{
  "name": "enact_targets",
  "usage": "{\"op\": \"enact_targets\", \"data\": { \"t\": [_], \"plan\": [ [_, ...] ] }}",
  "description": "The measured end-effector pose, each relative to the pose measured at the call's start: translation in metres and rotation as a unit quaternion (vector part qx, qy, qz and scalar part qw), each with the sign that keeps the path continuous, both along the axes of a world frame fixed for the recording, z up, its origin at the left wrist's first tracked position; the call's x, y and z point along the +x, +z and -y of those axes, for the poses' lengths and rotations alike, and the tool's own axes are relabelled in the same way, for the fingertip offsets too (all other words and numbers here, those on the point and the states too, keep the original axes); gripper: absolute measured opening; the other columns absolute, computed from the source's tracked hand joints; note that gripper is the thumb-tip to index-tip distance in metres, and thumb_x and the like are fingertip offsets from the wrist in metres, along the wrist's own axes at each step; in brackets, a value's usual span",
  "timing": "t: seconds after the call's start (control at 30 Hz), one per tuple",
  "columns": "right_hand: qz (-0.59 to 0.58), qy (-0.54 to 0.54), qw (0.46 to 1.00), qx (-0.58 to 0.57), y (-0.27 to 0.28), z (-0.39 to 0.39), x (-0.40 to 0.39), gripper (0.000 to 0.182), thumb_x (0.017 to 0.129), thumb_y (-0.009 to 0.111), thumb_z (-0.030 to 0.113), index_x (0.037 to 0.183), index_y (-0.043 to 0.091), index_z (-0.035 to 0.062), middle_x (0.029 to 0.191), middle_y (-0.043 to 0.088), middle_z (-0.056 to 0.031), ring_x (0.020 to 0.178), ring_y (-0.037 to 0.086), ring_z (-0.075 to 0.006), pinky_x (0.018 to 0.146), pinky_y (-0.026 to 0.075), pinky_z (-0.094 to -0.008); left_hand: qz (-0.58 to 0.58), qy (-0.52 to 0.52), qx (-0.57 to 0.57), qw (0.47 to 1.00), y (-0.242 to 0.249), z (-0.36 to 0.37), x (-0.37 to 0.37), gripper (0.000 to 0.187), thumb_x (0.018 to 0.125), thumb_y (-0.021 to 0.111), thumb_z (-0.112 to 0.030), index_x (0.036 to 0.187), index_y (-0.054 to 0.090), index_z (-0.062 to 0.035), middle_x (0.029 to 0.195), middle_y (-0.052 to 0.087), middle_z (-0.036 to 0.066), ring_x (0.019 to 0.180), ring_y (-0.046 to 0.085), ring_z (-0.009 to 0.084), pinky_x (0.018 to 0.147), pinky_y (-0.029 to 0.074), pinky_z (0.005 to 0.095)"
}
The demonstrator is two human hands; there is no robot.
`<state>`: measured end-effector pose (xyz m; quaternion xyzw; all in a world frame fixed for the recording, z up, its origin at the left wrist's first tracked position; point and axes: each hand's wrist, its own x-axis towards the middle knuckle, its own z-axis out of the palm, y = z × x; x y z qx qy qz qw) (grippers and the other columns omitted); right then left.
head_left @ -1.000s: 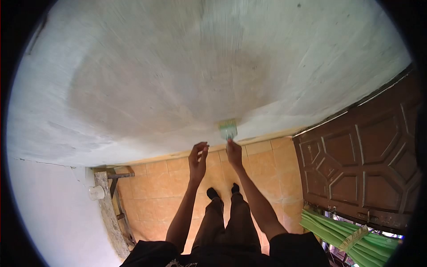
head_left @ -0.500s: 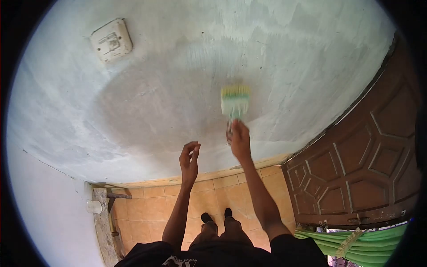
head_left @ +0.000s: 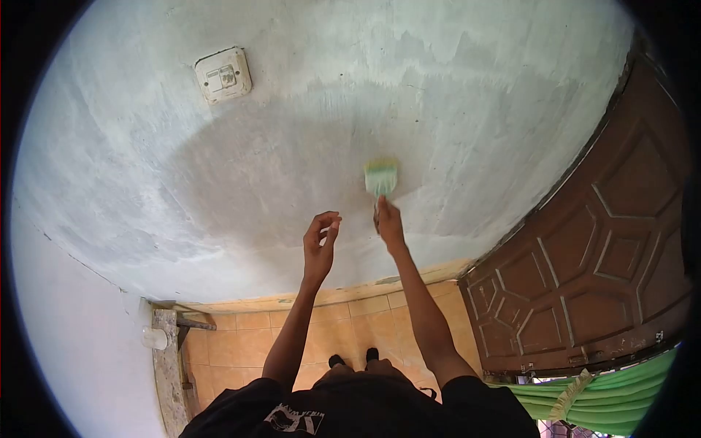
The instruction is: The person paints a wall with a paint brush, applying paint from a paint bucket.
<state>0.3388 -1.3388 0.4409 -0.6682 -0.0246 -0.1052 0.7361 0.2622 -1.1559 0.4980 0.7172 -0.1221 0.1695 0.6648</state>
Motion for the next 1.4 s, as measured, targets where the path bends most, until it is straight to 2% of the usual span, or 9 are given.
{"op": "enact_targets", "data": {
  "t": [0.17,0.33,0.4,0.5,0.73,0.83,1.0,1.13,1.4],
  "plan": [
    [-0.001,-0.045,0.998,-0.033,-0.027,0.005,-0.029,0.050,0.098,0.040,0.051,0.064,0.039,0.0146,0.050,0.033,0.0062,0.040,0.031,-0.0044,0.038,0.025,-0.0222,0.000,0.001,0.001,1.000,-0.009,-0.005,-0.007,0.024,0.096,0.056,-0.023,0.112,0.059,-0.0059,0.103,0.064,0.006,0.098,0.059,0.0150,0.083,0.047,0.0314],
    [0.081,-0.043,0.996,0.008,0.127,0.002,-0.007,0.052,0.097,0.038,0.054,0.065,0.040,0.0136,0.051,0.034,0.0059,0.041,0.032,-0.0045,0.038,0.027,-0.0224,-0.016,0.012,0.004,1.000,-0.008,-0.007,-0.010,0.025,0.096,0.055,-0.024,0.113,0.059,-0.0055,0.101,0.064,0.006,0.098,0.059,0.0159,0.084,0.047,0.0324],
    [0.105,-0.045,0.993,-0.009,0.142,0.001,0.008,0.051,0.097,0.038,0.055,0.066,0.040,0.0139,0.051,0.034,0.0056,0.041,0.033,-0.0047,0.038,0.027,-0.0224,-0.005,0.020,-0.007,1.000,-0.004,-0.006,-0.012,0.025,0.096,0.055,-0.024,0.113,0.059,-0.0055,0.101,0.064,0.006,0.099,0.059,0.0162,0.084,0.047,0.0328],
    [0.115,-0.043,0.992,-0.027,0.110,0.002,0.029,0.050,0.098,0.038,0.053,0.067,0.041,0.0144,0.051,0.035,0.0053,0.040,0.034,-0.0052,0.037,0.028,-0.0225,0.008,0.023,0.011,1.000,-0.005,-0.009,-0.011,0.025,0.096,0.055,-0.024,0.113,0.059,-0.0056,0.101,0.064,0.006,0.100,0.059,0.0162,0.084,0.047,0.0329],
    [0.030,-0.063,0.996,-0.056,-0.063,0.007,-0.015,0.049,0.100,0.039,0.047,0.066,0.040,0.0117,0.052,0.033,0.0052,0.043,0.033,-0.0057,0.041,0.028,-0.0245,0.012,0.016,0.006,1.000,-0.005,-0.011,-0.007,0.025,0.096,0.055,-0.024,0.113,0.059,-0.0058,0.103,0.064,0.006,0.100,0.059,0.0158,0.083,0.047,0.0329],
    [0.012,-0.055,0.998,-0.026,-0.044,0.007,-0.027,0.048,0.101,0.038,0.044,0.069,0.043,0.0077,0.055,0.032,0.0040,0.047,0.036,-0.0071,0.045,0.031,-0.0260,0.007,0.021,0.007,1.000,-0.009,-0.009,-0.001,0.025,0.096,0.055,-0.024,0.113,0.059,-0.0056,0.103,0.064,0.006,0.099,0.059,0.0157,0.083,0.047,0.0328],
    [0.128,-0.070,0.989,-0.012,0.093,0.001,0.009,0.050,0.098,0.040,0.052,0.065,0.039,0.0135,0.052,0.032,0.0066,0.042,0.033,-0.0043,0.039,0.028,-0.0230,-0.003,0.029,-0.006,1.000,-0.006,-0.003,0.001,0.026,0.096,0.055,-0.025,0.114,0.059,-0.0063,0.102,0.064,0.006,0.097,0.059,0.0158,0.082,0.047,0.0326],
    [0.120,-0.044,0.991,-0.024,0.109,0.007,0.033,0.054,0.097,0.038,0.056,0.065,0.040,0.0122,0.052,0.035,0.0054,0.042,0.035,-0.0052,0.039,0.028,-0.0235,0.009,0.018,-0.001,1.000,-0.010,-0.005,0.006,0.027,0.096,0.055,-0.026,0.114,0.058,-0.0062,0.102,0.064,0.006,0.098,0.059,0.0159,0.083,0.047,0.0327],
    [0.020,-0.038,0.998,-0.056,-0.061,0.019,-0.014,0.053,0.098,0.038,0.052,0.065,0.042,0.0102,0.051,0.037,0.0038,0.042,0.037,-0.0061,0.040,0.029,-0.0242,0.008,0.021,0.006,1.000,-0.012,-0.009,0.013,0.026,0.096,0.055,-0.025,0.113,0.058,-0.0061,0.102,0.064,0.006,0.098,0.059,0.0161,0.083,0.047,0.0335]
  ]
}}
